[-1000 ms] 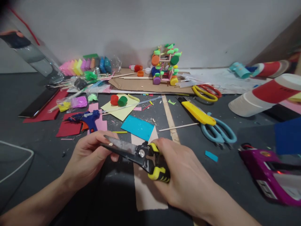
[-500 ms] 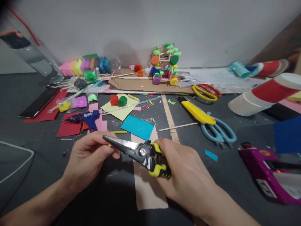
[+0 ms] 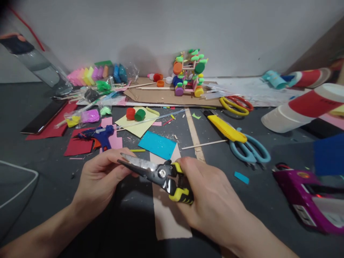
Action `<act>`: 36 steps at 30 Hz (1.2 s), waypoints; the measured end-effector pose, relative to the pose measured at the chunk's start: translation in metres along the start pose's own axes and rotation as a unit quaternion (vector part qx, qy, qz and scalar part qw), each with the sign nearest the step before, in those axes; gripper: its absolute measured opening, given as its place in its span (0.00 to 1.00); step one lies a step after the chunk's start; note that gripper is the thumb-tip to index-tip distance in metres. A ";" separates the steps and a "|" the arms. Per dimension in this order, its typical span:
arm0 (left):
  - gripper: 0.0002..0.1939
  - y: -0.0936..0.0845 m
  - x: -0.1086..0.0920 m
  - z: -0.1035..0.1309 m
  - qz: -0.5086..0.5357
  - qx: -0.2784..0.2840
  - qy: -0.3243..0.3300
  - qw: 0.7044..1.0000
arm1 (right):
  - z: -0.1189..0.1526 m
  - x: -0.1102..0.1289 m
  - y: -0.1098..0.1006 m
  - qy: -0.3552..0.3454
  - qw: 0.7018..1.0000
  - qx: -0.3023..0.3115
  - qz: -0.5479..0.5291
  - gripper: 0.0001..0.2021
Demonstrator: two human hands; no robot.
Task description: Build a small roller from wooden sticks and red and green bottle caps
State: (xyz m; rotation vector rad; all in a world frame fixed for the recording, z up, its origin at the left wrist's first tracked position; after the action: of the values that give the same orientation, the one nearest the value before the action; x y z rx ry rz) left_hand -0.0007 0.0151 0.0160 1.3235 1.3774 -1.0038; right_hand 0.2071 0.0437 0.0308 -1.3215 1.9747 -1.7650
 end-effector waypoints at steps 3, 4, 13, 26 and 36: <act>0.12 0.000 -0.001 0.000 -0.004 -0.006 -0.002 1.000 | 0.002 -0.002 -0.001 0.000 1.000 -0.002 0.010 0.04; 0.12 0.000 -0.001 0.000 0.001 -0.010 -0.002 1.000 | 0.003 -0.003 -0.001 0.006 1.000 -0.001 0.001 0.03; 0.08 -0.002 -0.006 -0.001 -0.055 0.020 0.017 0.998 | -0.001 -0.001 -0.001 0.060 0.994 0.032 -0.083 0.09; 0.09 -0.004 -0.003 -0.001 -0.123 0.016 0.061 0.990 | 0.002 0.000 -0.001 0.009 1.000 0.013 -0.006 0.05; 0.09 -0.003 -0.008 0.000 -0.129 -0.013 0.077 0.989 | 0.002 -0.001 0.002 0.066 0.995 0.020 -0.077 0.08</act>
State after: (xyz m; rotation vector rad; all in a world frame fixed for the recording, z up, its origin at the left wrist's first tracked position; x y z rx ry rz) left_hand -0.0035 0.0128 0.0232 1.2457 1.7073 -1.0661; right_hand 0.2080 0.0429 0.0282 -1.4141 1.9382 -1.9985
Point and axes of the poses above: each hand's wrist, its own z-axis away from the middle knuckle, its own y-axis out of the palm, x = y × z, the point moved 2 cm from there along -z, towards the middle knuckle, and after that the axes turned 8 degrees about -z, right-handed, at the moved point
